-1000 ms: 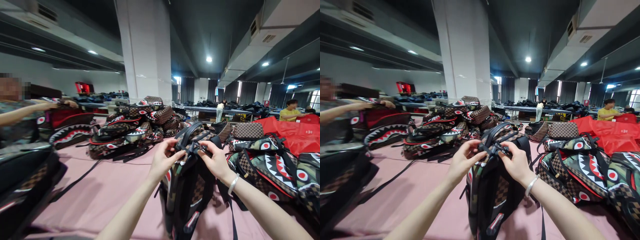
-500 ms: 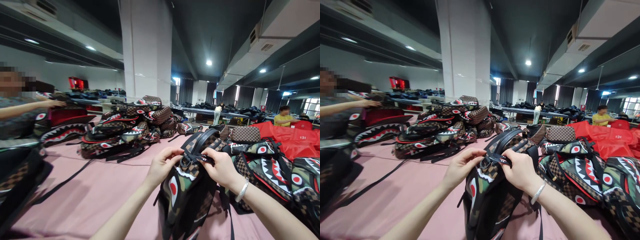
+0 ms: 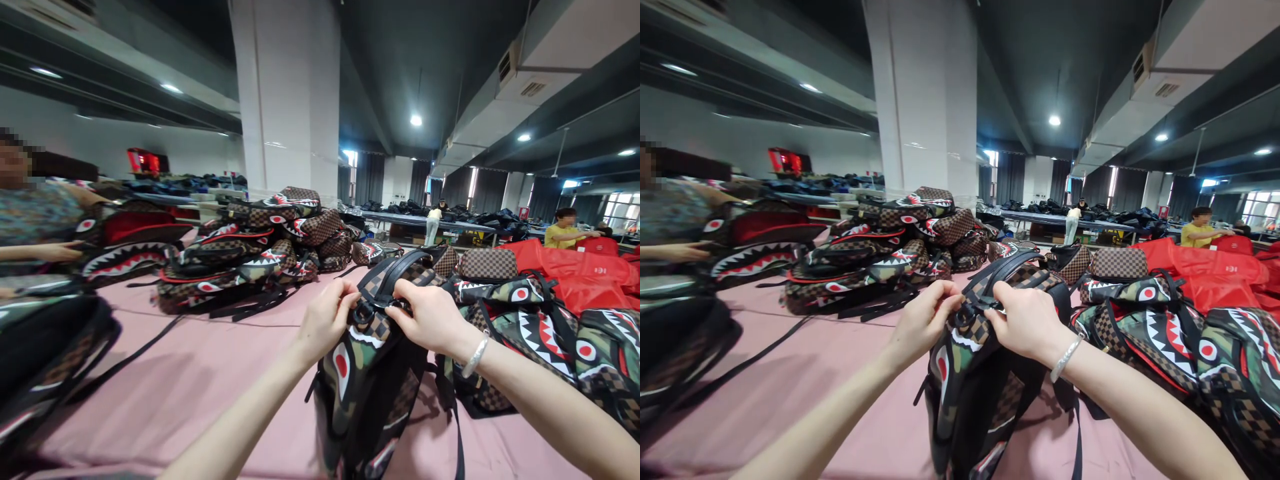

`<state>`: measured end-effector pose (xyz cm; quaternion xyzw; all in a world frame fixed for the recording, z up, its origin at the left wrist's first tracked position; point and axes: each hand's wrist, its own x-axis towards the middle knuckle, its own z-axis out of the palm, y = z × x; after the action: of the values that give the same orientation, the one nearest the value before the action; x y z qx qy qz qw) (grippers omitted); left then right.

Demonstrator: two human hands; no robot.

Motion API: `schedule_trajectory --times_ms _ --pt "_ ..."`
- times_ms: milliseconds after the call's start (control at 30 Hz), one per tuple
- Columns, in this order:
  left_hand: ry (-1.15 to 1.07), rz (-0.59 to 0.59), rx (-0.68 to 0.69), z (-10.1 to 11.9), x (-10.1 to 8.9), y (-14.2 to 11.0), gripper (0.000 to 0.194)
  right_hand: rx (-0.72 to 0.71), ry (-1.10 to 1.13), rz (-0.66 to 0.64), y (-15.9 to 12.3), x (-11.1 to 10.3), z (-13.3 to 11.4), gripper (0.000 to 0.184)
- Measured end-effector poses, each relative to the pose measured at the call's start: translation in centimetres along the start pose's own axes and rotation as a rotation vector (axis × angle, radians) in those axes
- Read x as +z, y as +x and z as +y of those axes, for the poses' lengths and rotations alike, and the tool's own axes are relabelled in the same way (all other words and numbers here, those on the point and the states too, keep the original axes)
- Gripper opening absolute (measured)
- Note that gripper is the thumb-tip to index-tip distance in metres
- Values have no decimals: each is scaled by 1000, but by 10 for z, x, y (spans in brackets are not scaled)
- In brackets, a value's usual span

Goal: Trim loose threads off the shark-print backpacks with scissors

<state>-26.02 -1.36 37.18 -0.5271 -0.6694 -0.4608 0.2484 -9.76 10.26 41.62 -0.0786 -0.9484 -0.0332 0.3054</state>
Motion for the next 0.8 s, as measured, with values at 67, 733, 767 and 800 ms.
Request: schedule_trajectory --times_ms 67,733,767,800 --pt "-22 -30 59 -3 -2 -1 15 -29 -44 -22 2 -1 -2 13" --pt "256 100 428 -2 -11 6 16 24 -14 -80 -2 0 -8 15" --pt "245 89 416 -3 -11 7 16 23 -11 -73 -2 1 -7 15" --pt "237 69 410 -6 -12 7 17 23 -6 -68 -2 1 -7 15"
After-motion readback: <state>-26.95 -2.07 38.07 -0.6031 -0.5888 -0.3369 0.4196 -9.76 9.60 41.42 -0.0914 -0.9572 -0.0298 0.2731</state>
